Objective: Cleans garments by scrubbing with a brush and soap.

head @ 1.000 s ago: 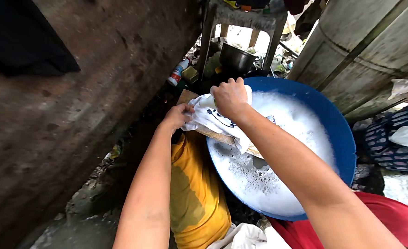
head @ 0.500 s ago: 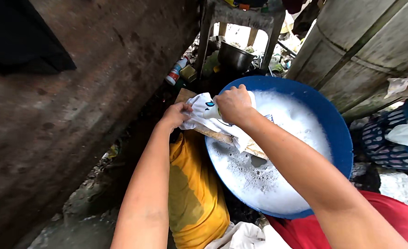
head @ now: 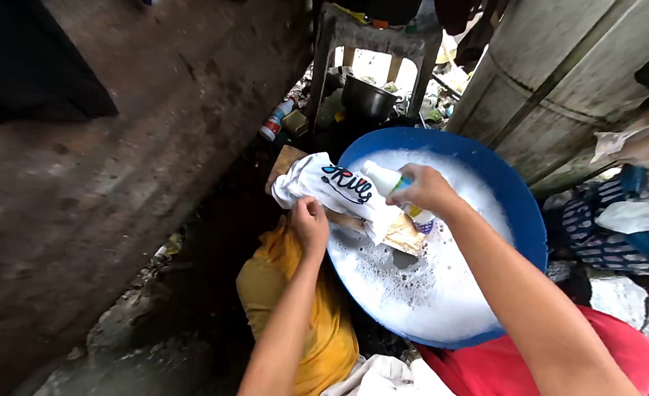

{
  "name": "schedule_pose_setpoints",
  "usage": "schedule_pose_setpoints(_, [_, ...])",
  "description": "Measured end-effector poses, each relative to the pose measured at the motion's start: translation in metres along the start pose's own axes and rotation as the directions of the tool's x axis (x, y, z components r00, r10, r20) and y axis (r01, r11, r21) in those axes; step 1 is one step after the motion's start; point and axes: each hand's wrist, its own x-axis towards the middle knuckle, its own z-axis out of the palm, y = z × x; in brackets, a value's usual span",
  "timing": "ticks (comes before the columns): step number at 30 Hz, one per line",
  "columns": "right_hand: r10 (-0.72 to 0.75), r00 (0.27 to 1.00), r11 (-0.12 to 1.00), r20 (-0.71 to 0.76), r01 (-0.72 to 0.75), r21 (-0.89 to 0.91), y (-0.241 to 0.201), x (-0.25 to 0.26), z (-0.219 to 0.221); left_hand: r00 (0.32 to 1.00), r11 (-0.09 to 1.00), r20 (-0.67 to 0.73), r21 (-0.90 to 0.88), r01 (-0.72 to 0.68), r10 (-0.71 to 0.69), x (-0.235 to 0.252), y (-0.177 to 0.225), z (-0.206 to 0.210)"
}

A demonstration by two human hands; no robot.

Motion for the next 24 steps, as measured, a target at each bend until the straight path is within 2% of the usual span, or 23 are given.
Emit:
schedule_pose_setpoints(4, [0.085, 0.996, 0.987, -0.007, -0.084, 0.134, 0.019, -0.026, -0.018, 0.979, 0.980, 0.043, 0.016, 0.196, -0.197, -0.004, 0.001, 0.021])
schedule_pose_setpoints(7, [0.117, 0.993, 0.976, 0.004, -0.116, 0.184, 0.024, -0.046, -0.026, 0.917, 0.926, 0.131, 0.074, 0.370, -0.377, 0.016, 0.015, 0.015])
schedule_pose_setpoints(8, [0.119, 0.993, 0.975, -0.002, -0.117, 0.189, 0.026, -0.050, -0.028, 0.903, 0.915, 0.151, 0.025, 0.403, -0.402, 0.020, 0.014, 0.015])
schedule_pose_setpoints(10, [0.110, 0.994, 0.978, -0.013, -0.106, 0.179, 0.030, -0.054, -0.030, 0.876, 0.845, 0.210, -0.243, 0.476, -0.433, 0.017, 0.013, 0.010])
schedule_pose_setpoints(12, [0.086, 0.996, 0.989, -0.012, -0.084, 0.118, 0.030, -0.052, -0.031, 0.866, 0.665, 0.271, -0.557, 0.498, -0.421, 0.007, 0.010, 0.002])
schedule_pose_setpoints(13, [0.057, 0.998, 0.997, -0.012, -0.056, 0.061, 0.029, -0.050, -0.029, 0.868, 0.580, 0.285, -0.654, 0.486, -0.406, 0.002, 0.006, -0.001])
schedule_pose_setpoints(15, [-0.009, 1.000, 0.997, 0.006, 0.009, -0.077, 0.022, -0.044, -0.022, 0.866, 0.504, 0.286, -0.720, 0.477, -0.411, -0.005, 0.001, -0.001])
schedule_pose_setpoints(20, [-0.082, 0.988, 0.919, 0.130, 0.125, -0.373, -0.036, -0.031, -0.001, 0.838, 0.536, 0.282, -0.664, 0.522, -0.467, -0.009, 0.001, 0.002])
schedule_pose_setpoints(24, [-0.112, 0.969, 0.845, 0.222, 0.210, -0.492, -0.071, -0.023, 0.017, 0.835, 0.555, 0.308, -0.635, 0.537, -0.456, -0.011, 0.006, -0.003])
